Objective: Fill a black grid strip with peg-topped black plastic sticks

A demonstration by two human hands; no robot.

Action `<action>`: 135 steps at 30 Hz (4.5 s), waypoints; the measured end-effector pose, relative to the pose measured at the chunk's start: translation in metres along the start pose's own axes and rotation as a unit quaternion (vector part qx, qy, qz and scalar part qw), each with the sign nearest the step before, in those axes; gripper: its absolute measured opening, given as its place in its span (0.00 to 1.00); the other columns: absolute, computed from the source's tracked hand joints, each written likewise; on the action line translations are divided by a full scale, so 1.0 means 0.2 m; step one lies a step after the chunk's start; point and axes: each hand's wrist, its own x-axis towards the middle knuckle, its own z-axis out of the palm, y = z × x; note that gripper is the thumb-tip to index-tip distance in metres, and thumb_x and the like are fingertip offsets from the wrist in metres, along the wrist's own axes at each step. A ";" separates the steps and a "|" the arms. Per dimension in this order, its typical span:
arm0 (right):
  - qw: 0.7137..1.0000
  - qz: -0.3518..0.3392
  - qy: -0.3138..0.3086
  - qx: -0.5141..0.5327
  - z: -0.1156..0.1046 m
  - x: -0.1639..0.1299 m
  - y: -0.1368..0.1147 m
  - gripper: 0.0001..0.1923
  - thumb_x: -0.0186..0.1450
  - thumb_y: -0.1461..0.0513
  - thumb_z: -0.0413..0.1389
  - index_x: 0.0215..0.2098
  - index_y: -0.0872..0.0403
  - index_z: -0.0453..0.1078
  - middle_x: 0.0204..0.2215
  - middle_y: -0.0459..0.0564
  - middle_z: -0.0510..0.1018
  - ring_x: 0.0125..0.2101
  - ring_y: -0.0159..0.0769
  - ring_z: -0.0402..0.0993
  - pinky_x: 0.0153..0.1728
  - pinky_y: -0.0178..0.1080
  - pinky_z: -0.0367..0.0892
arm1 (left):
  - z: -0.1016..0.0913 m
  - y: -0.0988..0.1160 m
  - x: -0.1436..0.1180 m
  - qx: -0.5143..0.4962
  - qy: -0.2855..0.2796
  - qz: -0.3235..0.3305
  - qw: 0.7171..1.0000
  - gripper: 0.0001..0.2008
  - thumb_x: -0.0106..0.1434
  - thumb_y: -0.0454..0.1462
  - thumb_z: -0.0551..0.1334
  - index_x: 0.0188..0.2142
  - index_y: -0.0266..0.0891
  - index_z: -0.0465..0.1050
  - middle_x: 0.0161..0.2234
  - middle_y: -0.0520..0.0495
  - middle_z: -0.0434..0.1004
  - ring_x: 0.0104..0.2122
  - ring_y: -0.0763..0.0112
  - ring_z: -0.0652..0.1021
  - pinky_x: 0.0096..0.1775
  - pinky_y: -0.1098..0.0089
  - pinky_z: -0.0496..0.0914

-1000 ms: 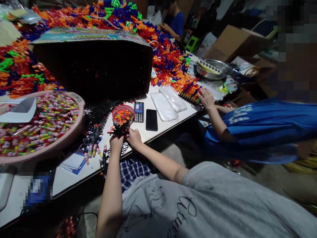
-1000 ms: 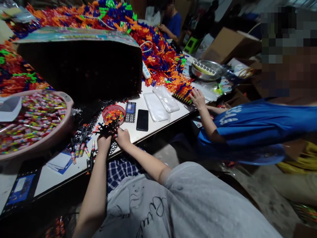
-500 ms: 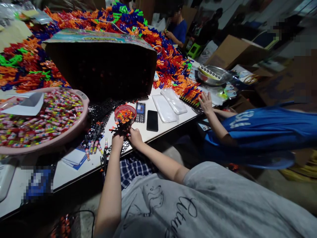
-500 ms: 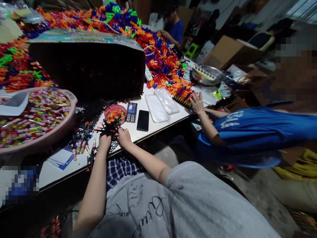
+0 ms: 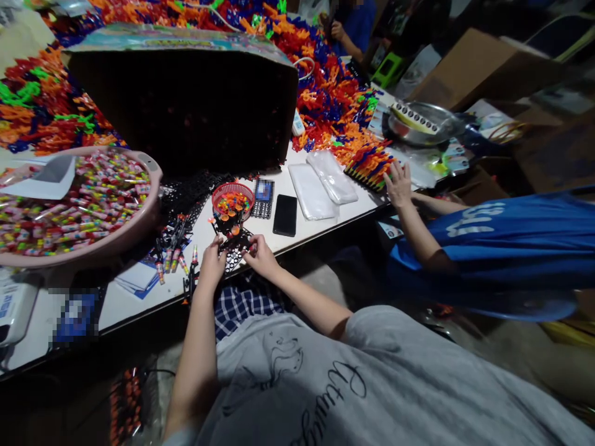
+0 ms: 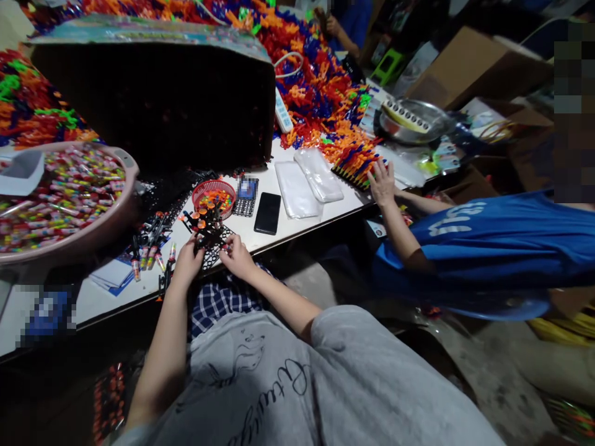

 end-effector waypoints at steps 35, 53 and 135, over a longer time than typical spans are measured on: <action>0.987 -0.014 0.032 -0.159 0.30 0.17 -0.11 0.12 0.69 0.56 0.55 0.39 0.54 0.76 0.36 0.51 0.80 0.41 0.40 0.70 0.44 0.41 0.57 | 0.09 0.10 -0.02 -0.086 0.404 -0.040 0.910 0.17 0.60 0.43 0.63 0.44 0.35 0.67 0.42 0.43 0.74 0.41 0.68 0.77 0.46 0.66 0.73; 0.988 -0.138 -0.046 -0.055 0.21 0.15 0.04 0.10 0.68 0.65 0.52 0.42 0.54 0.75 0.44 0.50 0.80 0.45 0.34 0.73 0.51 0.37 0.64 | 0.02 0.05 0.04 -0.071 0.228 -0.126 0.963 0.08 0.61 0.37 0.61 0.34 0.33 0.76 0.36 0.41 0.81 0.40 0.64 0.80 0.47 0.66 0.72; 0.977 -0.207 -0.035 -0.025 0.19 0.12 0.03 0.11 0.66 0.65 0.46 0.36 0.53 0.72 0.38 0.53 0.79 0.40 0.40 0.71 0.45 0.44 0.66 | 0.05 0.02 0.11 -0.188 0.173 -0.123 0.959 0.10 0.51 0.33 0.69 0.30 0.39 0.68 0.29 0.52 0.78 0.32 0.70 0.79 0.36 0.72 0.71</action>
